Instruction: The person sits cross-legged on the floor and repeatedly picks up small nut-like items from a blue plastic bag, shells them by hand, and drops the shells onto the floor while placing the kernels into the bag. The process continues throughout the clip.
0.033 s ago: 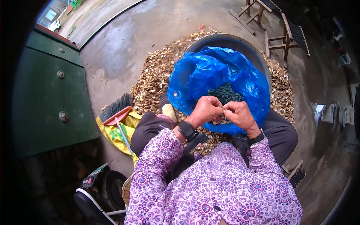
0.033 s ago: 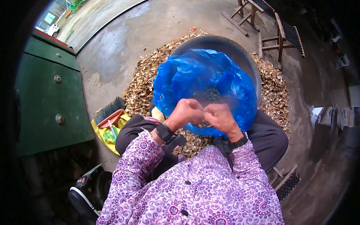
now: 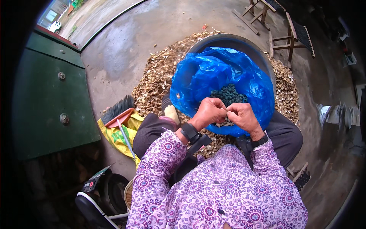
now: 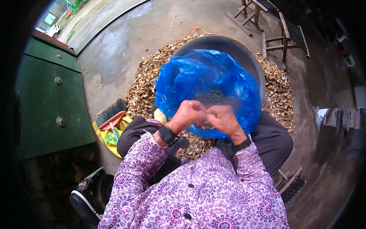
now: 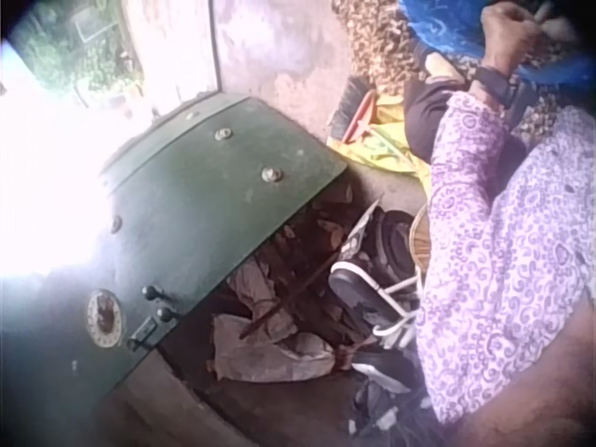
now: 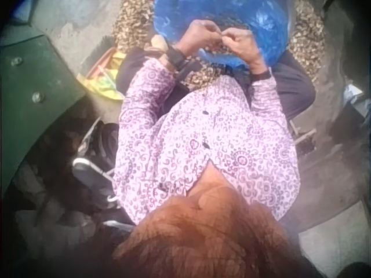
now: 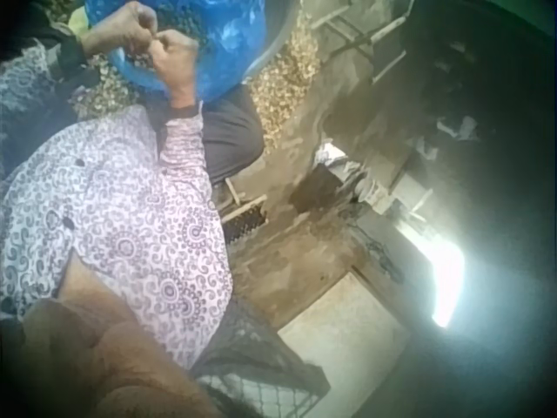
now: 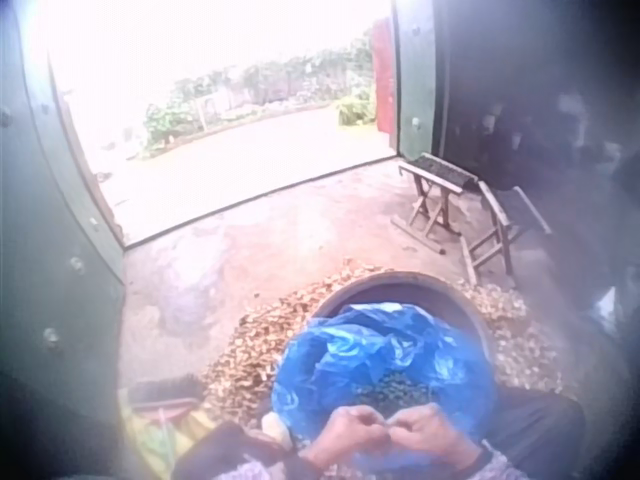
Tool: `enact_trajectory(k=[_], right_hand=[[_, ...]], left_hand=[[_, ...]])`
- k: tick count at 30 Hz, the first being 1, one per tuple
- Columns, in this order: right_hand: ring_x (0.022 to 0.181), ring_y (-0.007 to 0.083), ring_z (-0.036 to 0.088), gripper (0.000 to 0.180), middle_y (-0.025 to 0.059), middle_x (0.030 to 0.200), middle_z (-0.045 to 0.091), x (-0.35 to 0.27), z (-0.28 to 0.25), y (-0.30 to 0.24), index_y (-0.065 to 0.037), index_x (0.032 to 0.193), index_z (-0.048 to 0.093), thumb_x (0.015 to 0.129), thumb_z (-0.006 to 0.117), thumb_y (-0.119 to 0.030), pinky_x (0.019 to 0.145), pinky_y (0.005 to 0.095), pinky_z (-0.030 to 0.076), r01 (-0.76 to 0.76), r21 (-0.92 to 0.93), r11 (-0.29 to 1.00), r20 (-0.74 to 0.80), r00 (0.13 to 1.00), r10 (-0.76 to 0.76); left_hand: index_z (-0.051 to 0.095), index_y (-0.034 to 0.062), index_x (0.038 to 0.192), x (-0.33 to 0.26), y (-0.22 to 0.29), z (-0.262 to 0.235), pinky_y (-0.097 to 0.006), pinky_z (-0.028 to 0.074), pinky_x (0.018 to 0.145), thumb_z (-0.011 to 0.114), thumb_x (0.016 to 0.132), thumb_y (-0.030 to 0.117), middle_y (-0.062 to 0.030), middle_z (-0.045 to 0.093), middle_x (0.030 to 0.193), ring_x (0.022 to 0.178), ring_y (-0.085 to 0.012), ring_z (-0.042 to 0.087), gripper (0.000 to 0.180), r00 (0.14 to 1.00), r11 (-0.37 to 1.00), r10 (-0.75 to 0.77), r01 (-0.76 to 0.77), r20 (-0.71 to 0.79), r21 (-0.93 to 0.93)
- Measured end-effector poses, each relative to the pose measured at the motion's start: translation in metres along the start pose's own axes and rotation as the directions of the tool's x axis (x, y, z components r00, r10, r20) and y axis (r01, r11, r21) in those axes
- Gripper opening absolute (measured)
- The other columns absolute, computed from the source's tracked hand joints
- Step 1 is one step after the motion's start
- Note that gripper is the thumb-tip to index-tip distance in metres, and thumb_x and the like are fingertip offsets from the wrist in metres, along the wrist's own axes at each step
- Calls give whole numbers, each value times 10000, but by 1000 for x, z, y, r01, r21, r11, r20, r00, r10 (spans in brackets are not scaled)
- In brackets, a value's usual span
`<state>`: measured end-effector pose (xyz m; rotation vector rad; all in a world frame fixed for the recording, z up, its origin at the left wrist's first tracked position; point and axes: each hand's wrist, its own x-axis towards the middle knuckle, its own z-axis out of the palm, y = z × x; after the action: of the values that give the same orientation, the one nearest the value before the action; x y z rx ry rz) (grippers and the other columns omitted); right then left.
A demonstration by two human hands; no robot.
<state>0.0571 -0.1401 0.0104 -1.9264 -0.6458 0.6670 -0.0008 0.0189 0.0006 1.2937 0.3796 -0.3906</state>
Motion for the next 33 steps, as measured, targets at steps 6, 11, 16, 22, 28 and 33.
enact_trajectory(k=[6, 11, 16, 22, 28, 33], right_hand=[[513, 72, 518, 82, 76, 576, 580, 1, 17, 10, 10, 722, 622, 704, 571, -51, 452, 236, 394, 125, -100, 987, -175, 974, -142], [508, 69, 521, 84, 55, 580, 586, 1, 18, 10, 9, 716, 627, 711, 565, -47, 446, 234, 392, 96, -102, 990, -225, 967, -117], [509, 63, 519, 121, 17, 616, 587, 3, -5, 17, 4, 735, 635, 747, 559, -90, 463, 203, 409, -151, 300, 942, -18, 986, 164], [531, 71, 528, 120, 25, 625, 587, 4, 1, 20, 0, 766, 636, 749, 564, -94, 487, 212, 415, -172, 350, 921, -41, 979, 198], [624, 186, 586, 105, 80, 692, 607, 6, -7, 11, -8, 821, 632, 748, 568, -48, 567, 276, 455, 262, -144, 954, -252, 923, -292], [653, 214, 588, 108, 101, 726, 603, 6, -10, 4, -11, 838, 630, 742, 584, -27, 585, 304, 454, 320, -177, 931, -288, 888, -360]], left_hand=[[598, -11, 687, 4, -4, 5, -227, 429, 440, 642, 663, 39, -67, 582, 570, 493, -114, 545, 71, 995, 1000, -4, 5, -95, 13], [578, -14, 648, 6, -7, 6, -232, 415, 427, 620, 673, 21, -78, 578, 563, 480, -115, 534, 60, 989, 997, -21, 10, -149, -75], [563, 1, 643, 4, 2, 6, -222, 426, 431, 609, 671, 21, -69, 572, 568, 485, -116, 549, 58, 998, 978, -8, -5, -62, -209], [607, -1, 701, 13, -5, 3, -215, 426, 487, 629, 675, 24, -44, 591, 611, 540, -88, 540, 42, 983, 986, 151, -143, -103, 85], [611, 17, 721, 11, 6, 0, -207, 438, 539, 629, 709, 9, 11, 604, 651, 608, -49, 533, 23, 881, 801, 469, -452, 57, 393], [617, 24, 781, 8, 18, 1, -205, 440, 576, 630, 715, 17, 16, 597, 692, 664, -43, 531, 67, 869, 815, 494, -471, 20, 338]])
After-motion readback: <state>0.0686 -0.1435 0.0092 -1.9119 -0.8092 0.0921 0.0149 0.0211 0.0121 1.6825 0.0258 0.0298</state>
